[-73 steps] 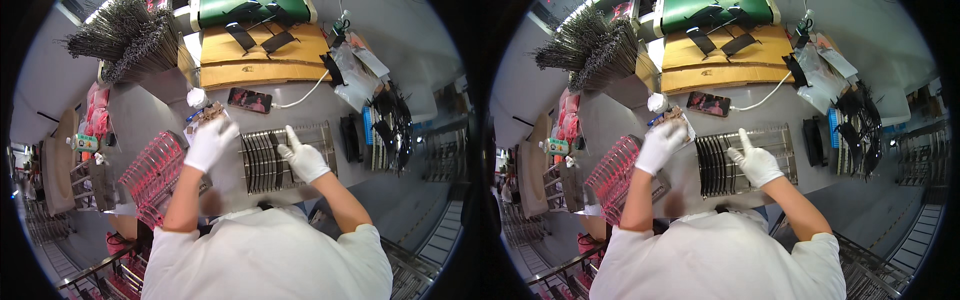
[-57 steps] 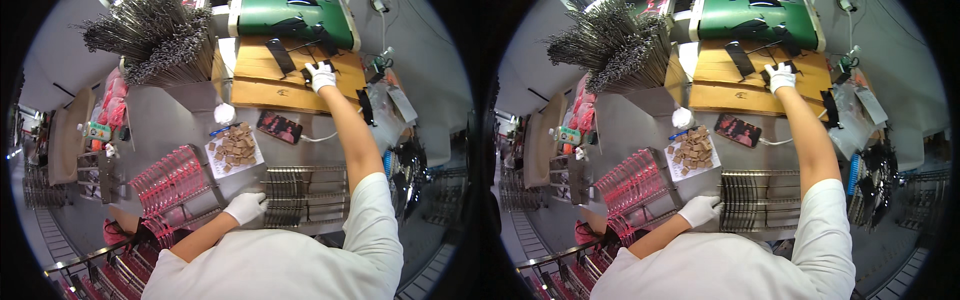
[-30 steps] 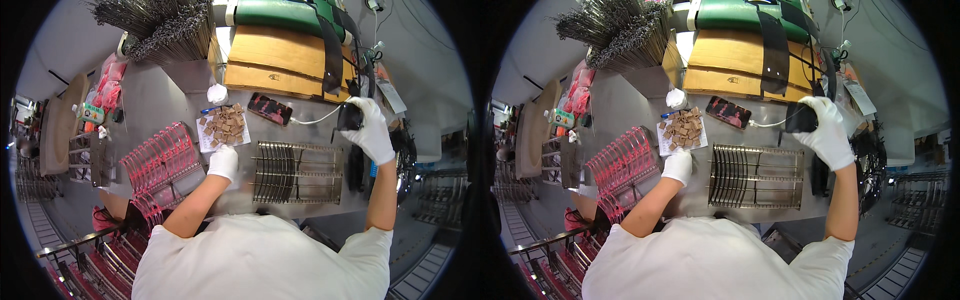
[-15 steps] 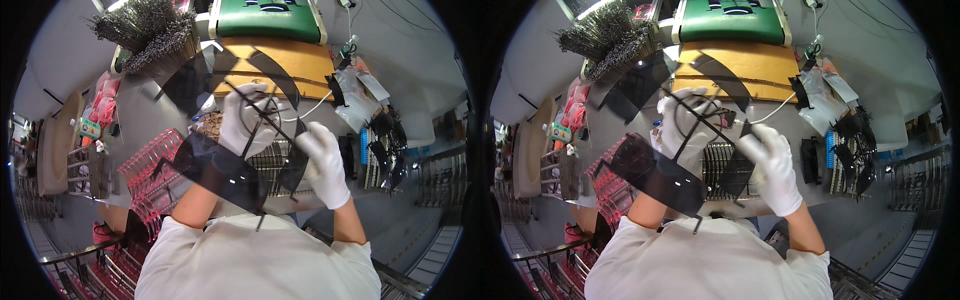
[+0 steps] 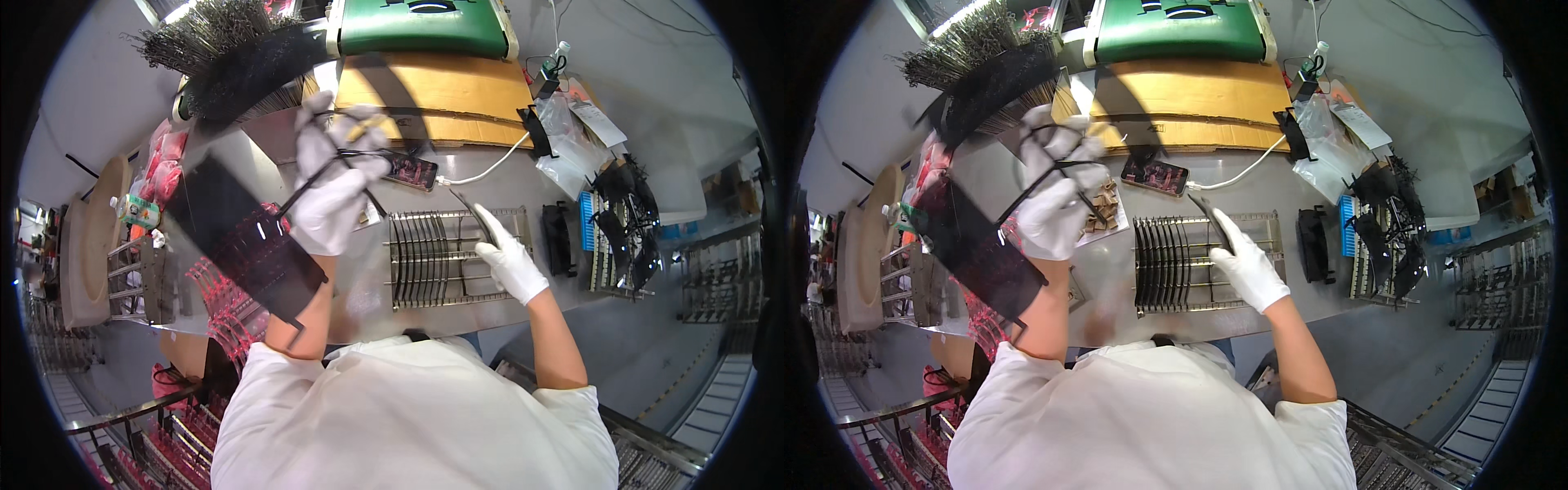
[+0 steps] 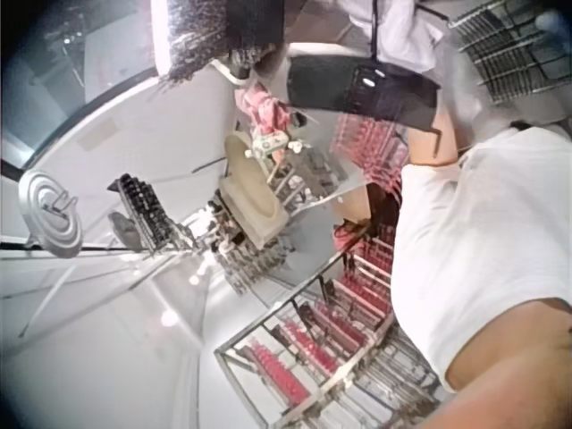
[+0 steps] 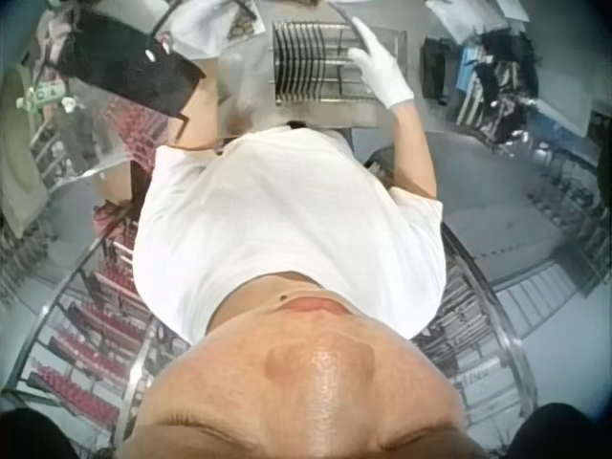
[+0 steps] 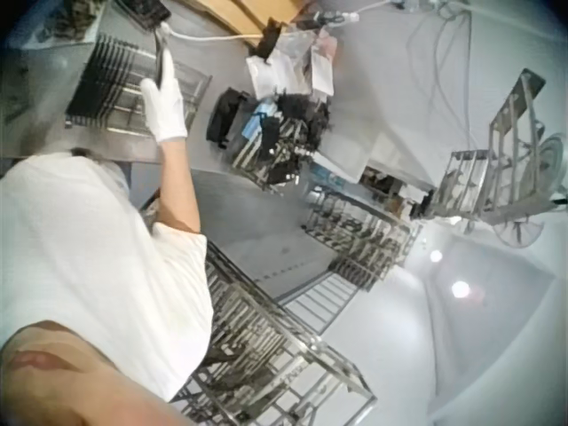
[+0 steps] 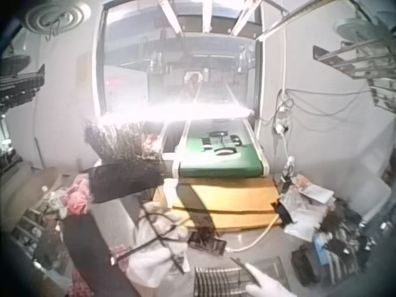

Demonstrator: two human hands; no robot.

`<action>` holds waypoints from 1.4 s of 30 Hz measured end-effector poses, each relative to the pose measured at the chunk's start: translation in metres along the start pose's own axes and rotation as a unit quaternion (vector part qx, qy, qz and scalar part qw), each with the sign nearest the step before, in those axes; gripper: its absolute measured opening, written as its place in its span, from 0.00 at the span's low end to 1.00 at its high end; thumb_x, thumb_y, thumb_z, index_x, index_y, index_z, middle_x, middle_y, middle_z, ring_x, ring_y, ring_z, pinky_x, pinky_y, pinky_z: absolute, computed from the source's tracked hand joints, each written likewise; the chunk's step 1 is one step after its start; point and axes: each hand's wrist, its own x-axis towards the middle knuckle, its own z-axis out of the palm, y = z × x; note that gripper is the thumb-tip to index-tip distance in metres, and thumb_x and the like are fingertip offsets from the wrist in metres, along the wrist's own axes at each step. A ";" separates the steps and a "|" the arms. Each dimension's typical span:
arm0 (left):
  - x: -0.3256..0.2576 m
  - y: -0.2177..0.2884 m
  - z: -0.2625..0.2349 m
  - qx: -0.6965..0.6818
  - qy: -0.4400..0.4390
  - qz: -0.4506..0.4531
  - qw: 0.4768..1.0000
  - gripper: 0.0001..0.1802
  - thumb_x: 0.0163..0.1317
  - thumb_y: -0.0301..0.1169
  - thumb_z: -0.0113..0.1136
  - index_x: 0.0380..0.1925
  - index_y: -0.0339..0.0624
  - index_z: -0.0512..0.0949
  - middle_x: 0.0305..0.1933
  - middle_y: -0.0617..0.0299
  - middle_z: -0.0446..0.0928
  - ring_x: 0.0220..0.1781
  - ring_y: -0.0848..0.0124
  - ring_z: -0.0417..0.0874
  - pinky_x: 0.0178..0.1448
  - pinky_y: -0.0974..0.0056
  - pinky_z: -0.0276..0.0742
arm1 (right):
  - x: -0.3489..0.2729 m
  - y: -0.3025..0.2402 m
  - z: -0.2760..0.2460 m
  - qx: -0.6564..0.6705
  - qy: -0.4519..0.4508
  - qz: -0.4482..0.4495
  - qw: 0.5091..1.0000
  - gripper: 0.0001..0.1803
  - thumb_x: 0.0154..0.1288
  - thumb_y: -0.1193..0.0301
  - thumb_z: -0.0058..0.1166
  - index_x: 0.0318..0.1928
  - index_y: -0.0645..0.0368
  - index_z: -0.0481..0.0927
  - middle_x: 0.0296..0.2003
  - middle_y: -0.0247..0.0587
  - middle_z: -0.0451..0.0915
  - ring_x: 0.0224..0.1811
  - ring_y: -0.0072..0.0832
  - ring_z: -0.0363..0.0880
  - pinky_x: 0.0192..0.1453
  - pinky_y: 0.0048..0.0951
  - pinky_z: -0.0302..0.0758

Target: The person repeatedly picks up black plastic parts and metal rods, then inserts the rods into the parts and places them into a metal rack. The person also handles red plastic clips and a metal frame, moving them around the workbench.

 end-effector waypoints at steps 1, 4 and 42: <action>-0.003 0.011 -0.009 0.069 0.005 0.035 0.997 0.47 0.51 0.17 0.66 0.72 0.47 0.59 0.66 0.47 0.69 0.62 0.53 0.78 0.59 0.56 0.82 | -0.002 0.008 0.001 0.119 -0.054 0.071 0.989 0.38 0.71 0.58 0.46 0.80 0.42 0.57 0.39 0.50 0.81 0.36 0.33 0.81 0.50 0.33 0.79; -0.014 0.027 -0.018 0.089 0.006 0.029 0.996 0.47 0.52 0.19 0.67 0.73 0.44 0.57 0.66 0.43 0.69 0.61 0.53 0.78 0.64 0.55 0.83 | 0.003 0.048 0.035 0.335 -0.040 0.005 0.941 0.36 0.75 0.53 0.41 0.81 0.45 0.56 0.32 0.38 0.80 0.32 0.21 0.74 0.40 0.26 0.73; -0.031 0.032 -0.029 0.184 0.009 0.078 0.980 0.47 0.57 0.23 0.67 0.76 0.43 0.55 0.68 0.41 0.68 0.63 0.53 0.78 0.61 0.59 0.84 | 0.009 0.044 0.061 -0.071 -0.036 0.041 0.996 0.40 0.79 0.43 0.36 0.80 0.53 0.53 0.37 0.68 0.84 0.39 0.61 0.85 0.48 0.50 0.80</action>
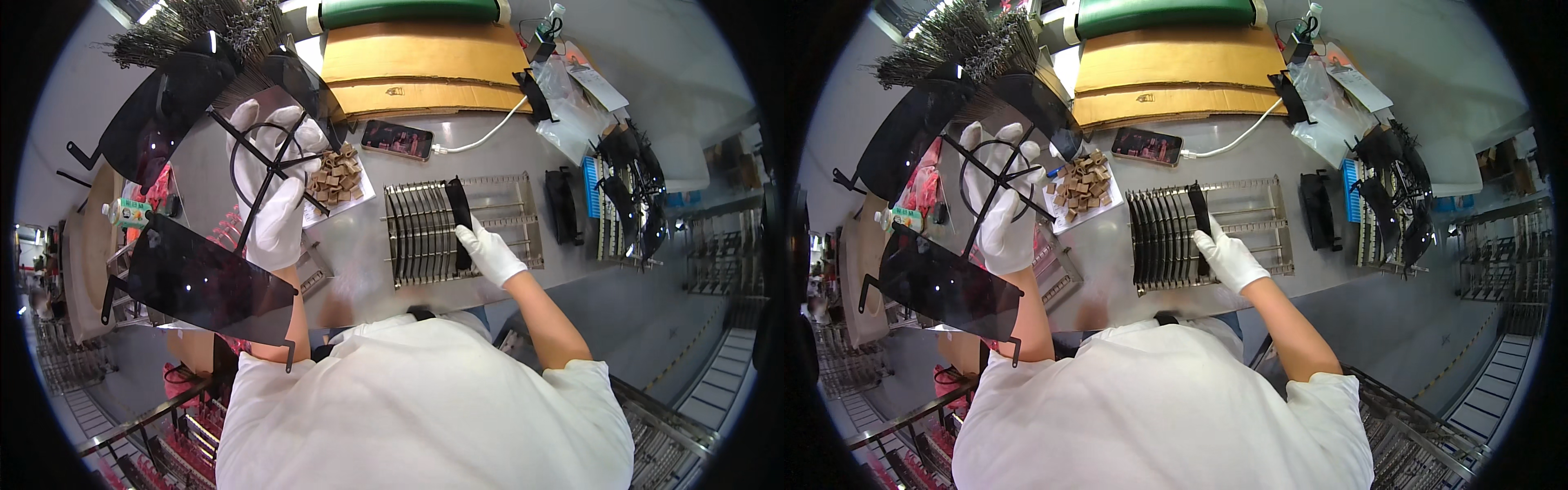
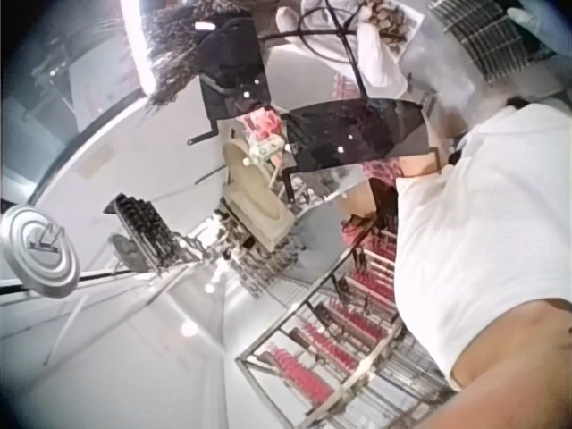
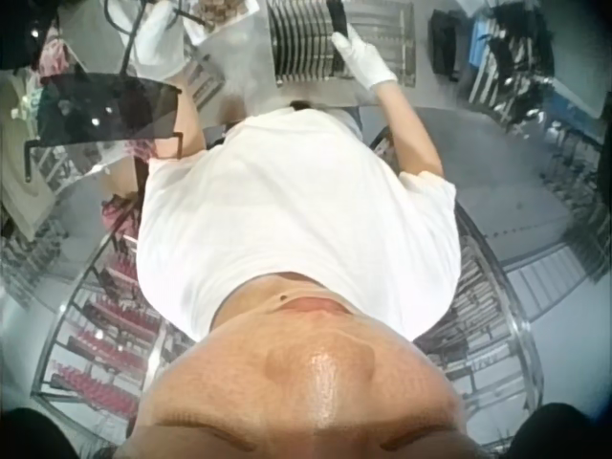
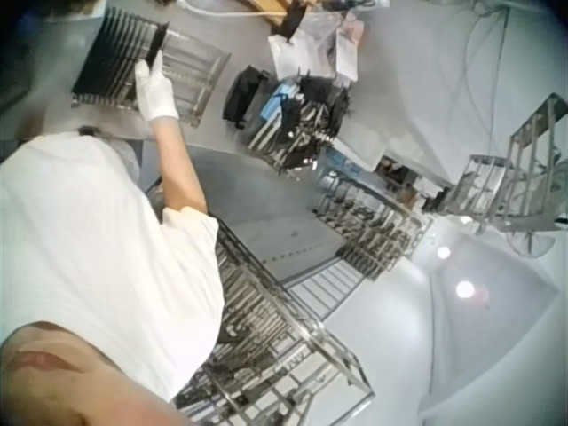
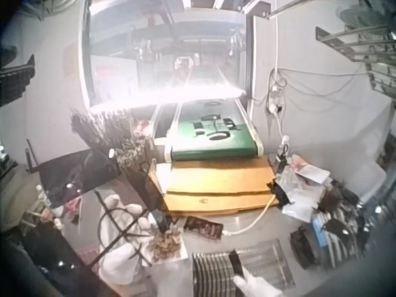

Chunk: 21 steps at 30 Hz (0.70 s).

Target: The person repeatedly picks up black plastic parts and metal rods, then inserts the rods into the parts and places them into a metal rack. The person also handles red plastic clips and a metal frame, moving them around the workbench.

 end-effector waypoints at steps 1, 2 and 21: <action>-0.001 0.000 0.002 0.029 0.007 -0.013 0.999 0.49 0.56 0.28 0.70 0.76 0.43 0.54 0.68 0.43 0.69 0.62 0.56 0.79 0.61 0.61 0.82 | 0.000 0.000 0.003 -0.062 0.025 -0.010 0.998 0.41 0.79 0.43 0.36 0.81 0.55 0.51 0.34 0.66 0.85 0.36 0.59 0.86 0.45 0.50 0.81; 0.000 -0.001 0.003 0.058 0.015 -0.025 0.998 0.51 0.56 0.33 0.73 0.76 0.44 0.54 0.67 0.45 0.69 0.61 0.58 0.80 0.60 0.62 0.80 | 0.005 -0.002 0.009 -0.120 0.056 -0.021 0.991 0.47 0.78 0.40 0.37 0.81 0.61 0.46 0.26 0.62 0.84 0.32 0.54 0.87 0.42 0.49 0.82; -0.005 0.004 0.033 0.018 0.025 -0.124 0.992 0.48 0.58 0.33 0.72 0.74 0.44 0.54 0.67 0.42 0.69 0.66 0.50 0.78 0.59 0.51 0.87 | 0.030 -0.069 -0.039 -0.196 0.331 -0.339 0.858 0.59 0.59 0.46 0.68 0.80 0.59 0.50 0.76 0.68 0.51 0.77 0.69 0.52 0.77 0.60 0.56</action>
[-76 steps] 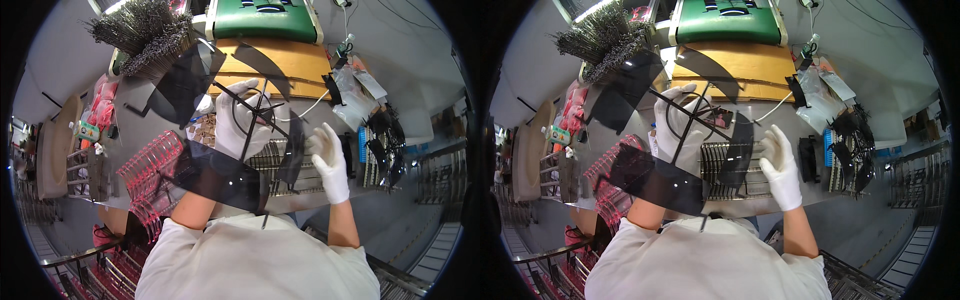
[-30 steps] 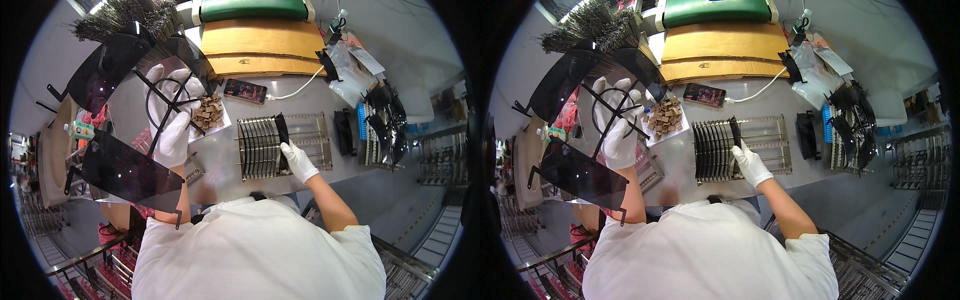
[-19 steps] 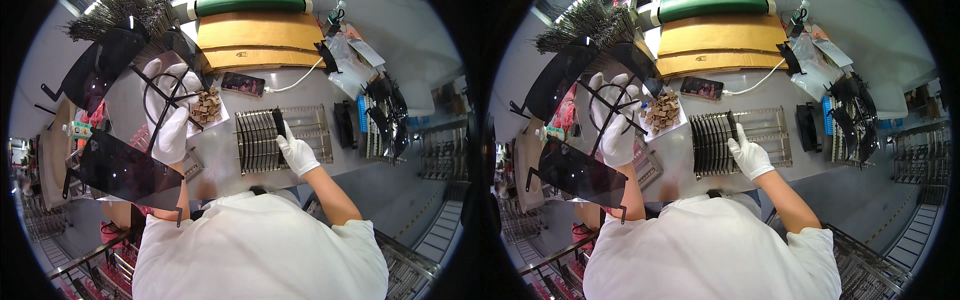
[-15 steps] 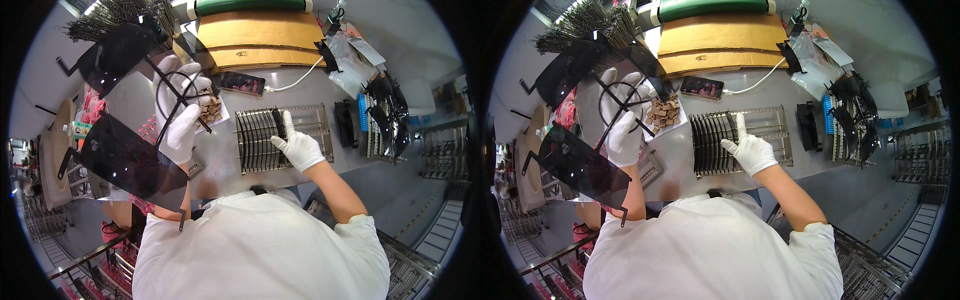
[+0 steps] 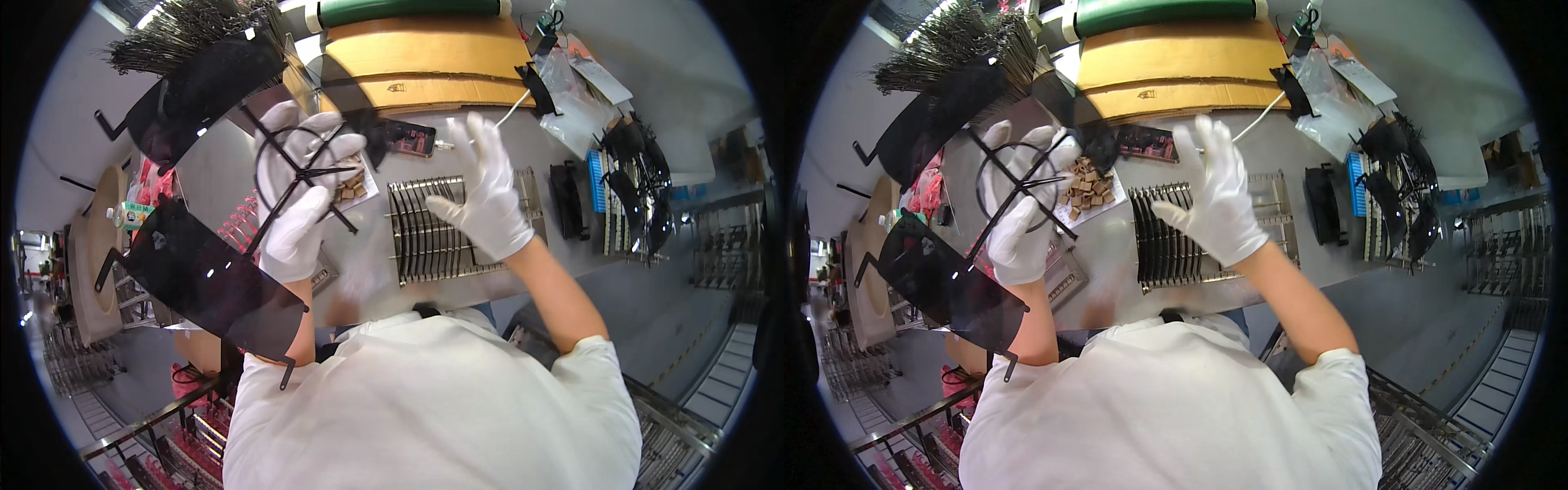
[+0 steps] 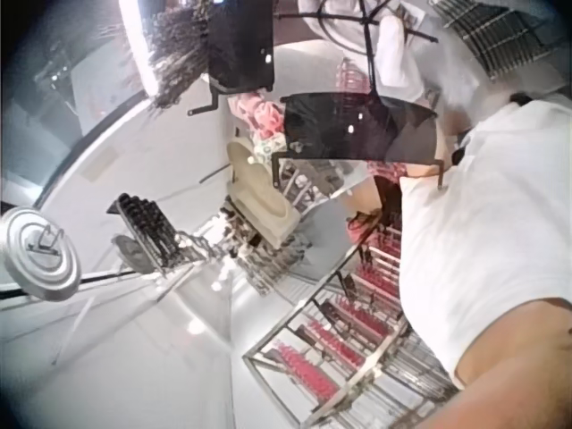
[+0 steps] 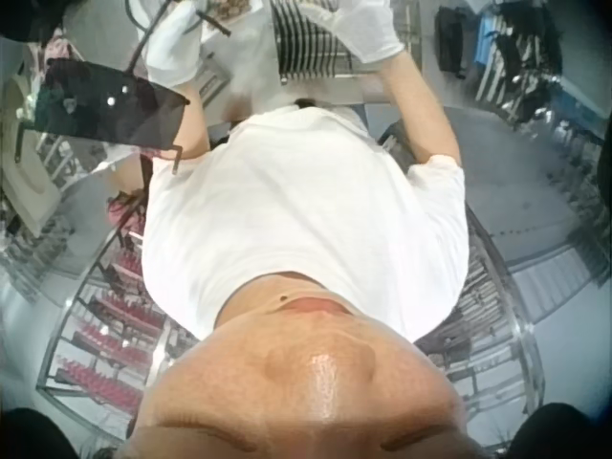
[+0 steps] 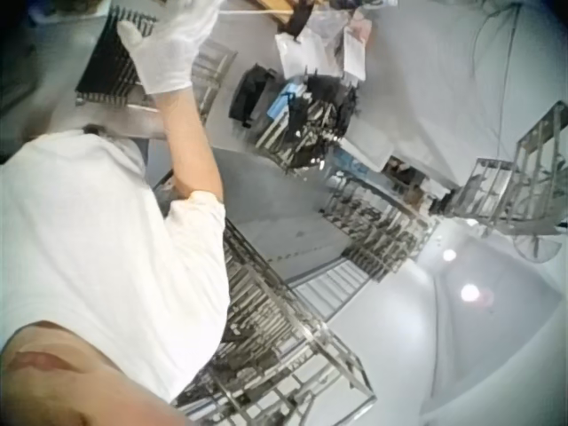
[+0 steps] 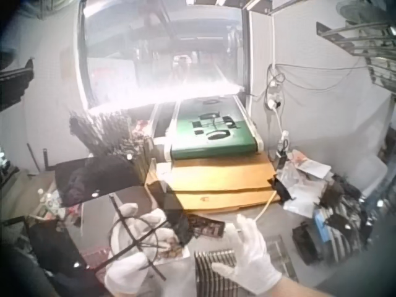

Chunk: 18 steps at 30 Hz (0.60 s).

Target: The person repeatedly picks up black plastic parts and metal rods, then inserts the rods into the parts and places them into a metal rack. The person also handles red plastic clips and a metal frame, moving them around the workbench.

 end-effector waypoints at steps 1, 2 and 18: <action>0.000 0.000 0.007 -0.019 -0.037 -0.039 0.998 0.47 0.58 0.32 0.71 0.73 0.43 0.54 0.68 0.42 0.68 0.68 0.49 0.77 0.63 0.51 0.82 | 0.017 -0.006 -0.018 0.008 0.000 -0.004 1.000 0.60 0.57 0.49 0.70 0.80 0.60 0.50 0.74 0.69 0.56 0.74 0.66 0.58 0.75 0.58 0.61; -0.001 0.000 0.014 -0.034 -0.069 -0.078 0.994 0.46 0.57 0.32 0.71 0.71 0.42 0.54 0.69 0.41 0.68 0.69 0.47 0.76 0.68 0.52 0.77 | 0.032 -0.015 -0.030 0.018 0.000 -0.012 1.000 0.61 0.55 0.51 0.72 0.79 0.62 0.50 0.71 0.69 0.61 0.71 0.64 0.65 0.72 0.56 0.66; -0.009 -0.019 -0.030 -0.187 -0.104 -0.090 0.973 0.46 0.62 0.57 0.59 0.72 0.39 0.62 0.56 0.42 0.75 0.40 0.56 0.81 0.39 0.62 0.81 | -0.077 0.036 -0.023 0.528 -0.227 0.456 0.679 0.37 0.79 0.51 0.42 0.80 0.55 0.55 0.25 0.41 0.81 0.27 0.24 0.80 0.39 0.26 0.77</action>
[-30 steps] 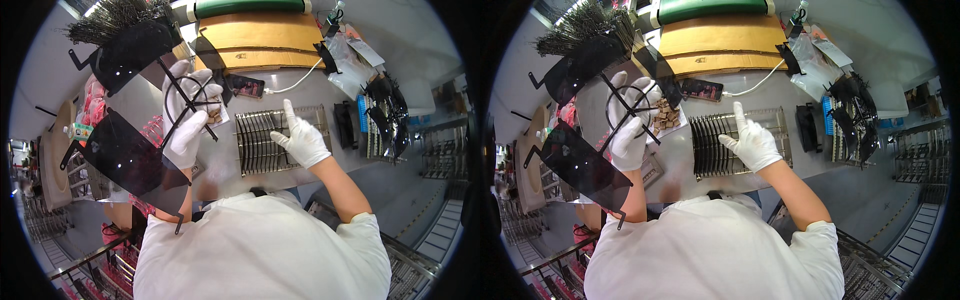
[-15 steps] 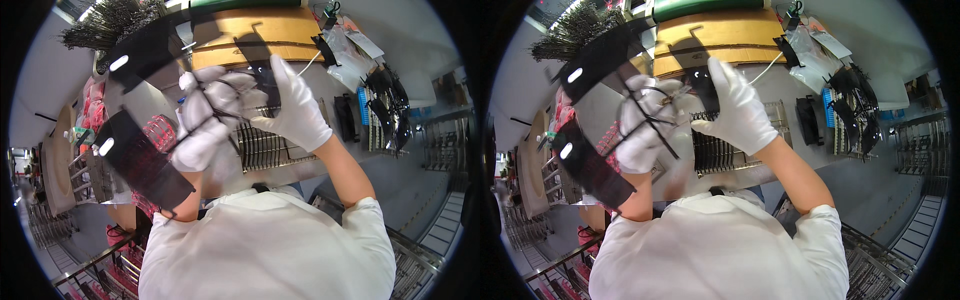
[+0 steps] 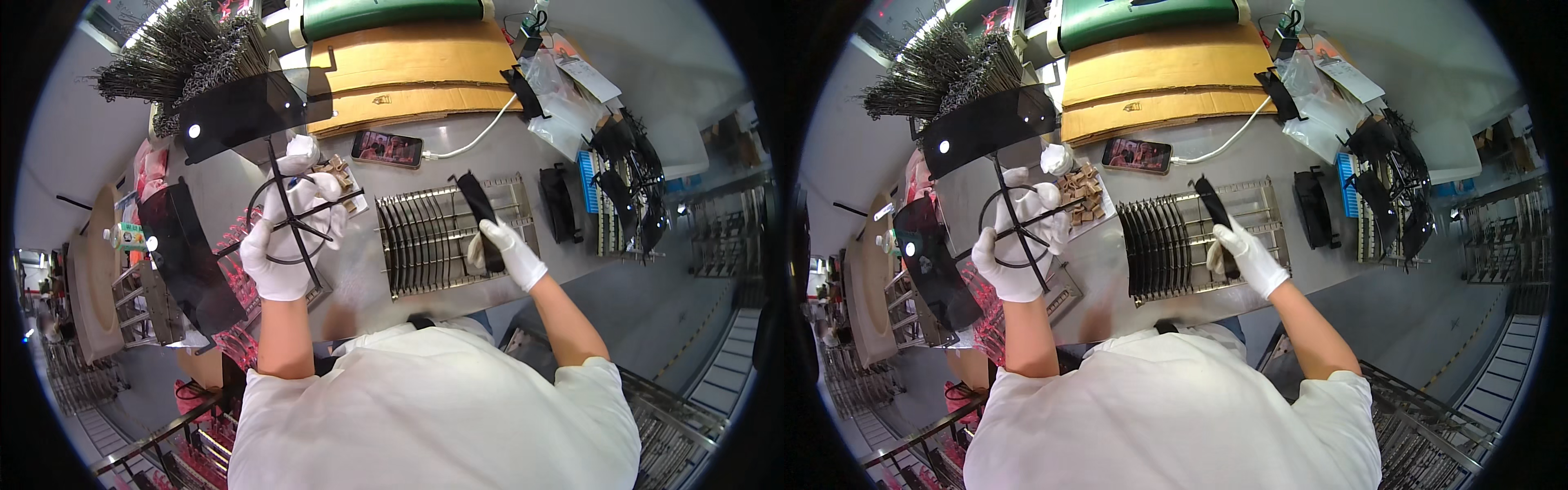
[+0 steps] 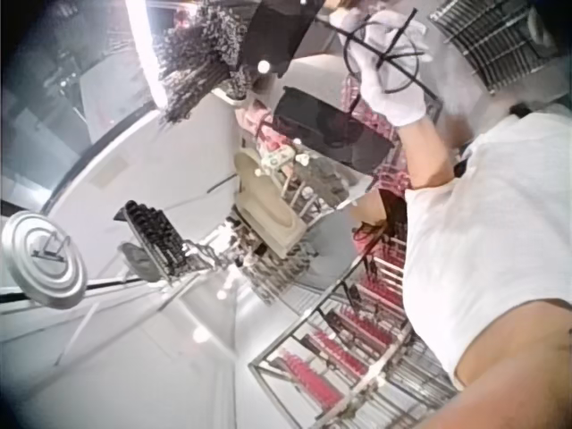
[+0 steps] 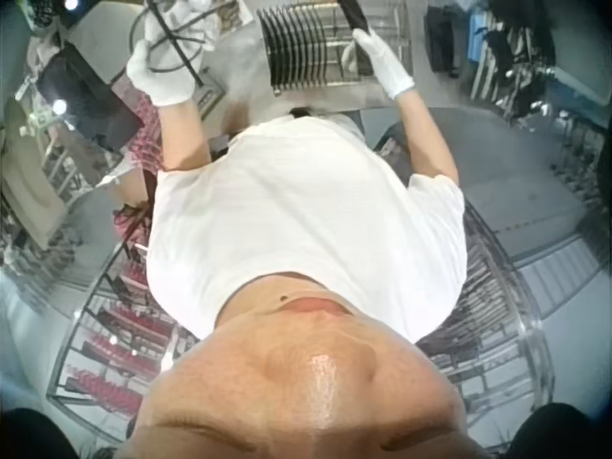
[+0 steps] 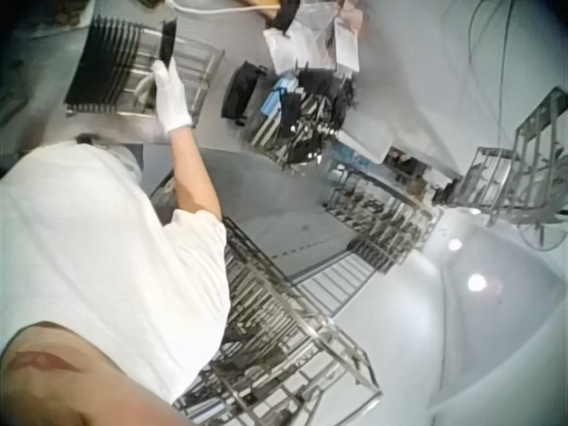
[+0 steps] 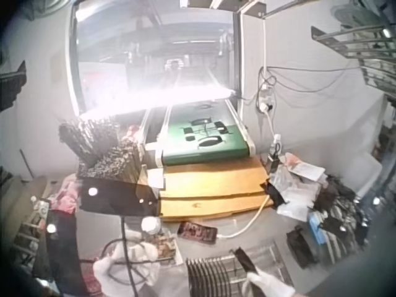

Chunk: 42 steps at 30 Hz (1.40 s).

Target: The person repeatedly picks up black plastic parts and metal rods, then inserts the rods into the parts and places them into a metal rack. The person also handles red plastic clips and a metal frame, moving them around the workbench.

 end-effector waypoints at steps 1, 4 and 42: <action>-0.001 0.001 -0.005 0.015 0.010 -0.003 1.000 0.48 0.60 0.58 0.59 0.73 0.39 0.60 0.57 0.42 0.74 0.40 0.55 0.81 0.38 0.61 0.81 | 0.004 0.013 0.001 -0.015 -0.003 -0.010 1.000 0.38 0.79 0.50 0.41 0.79 0.57 0.56 0.26 0.41 0.81 0.28 0.25 0.80 0.42 0.26 0.76; -0.003 -0.002 0.000 -0.002 0.015 0.002 1.000 0.47 0.62 0.53 0.63 0.73 0.39 0.56 0.57 0.39 0.74 0.42 0.52 0.84 0.35 0.62 0.81 | 0.020 0.035 0.007 0.000 -0.021 0.008 1.000 0.32 0.79 0.47 0.40 0.68 0.60 0.69 0.26 0.42 0.83 0.29 0.27 0.80 0.47 0.28 0.75; -0.034 -0.025 -0.022 -0.249 -0.115 -0.275 0.921 0.59 0.51 0.71 0.63 0.62 0.22 0.69 0.48 0.36 0.80 0.39 0.54 0.84 0.42 0.59 0.83 | -0.017 -0.087 0.065 -0.042 -0.178 -0.009 0.983 0.25 0.68 0.67 0.53 0.63 0.64 0.78 0.37 0.43 0.85 0.36 0.27 0.85 0.41 0.30 0.81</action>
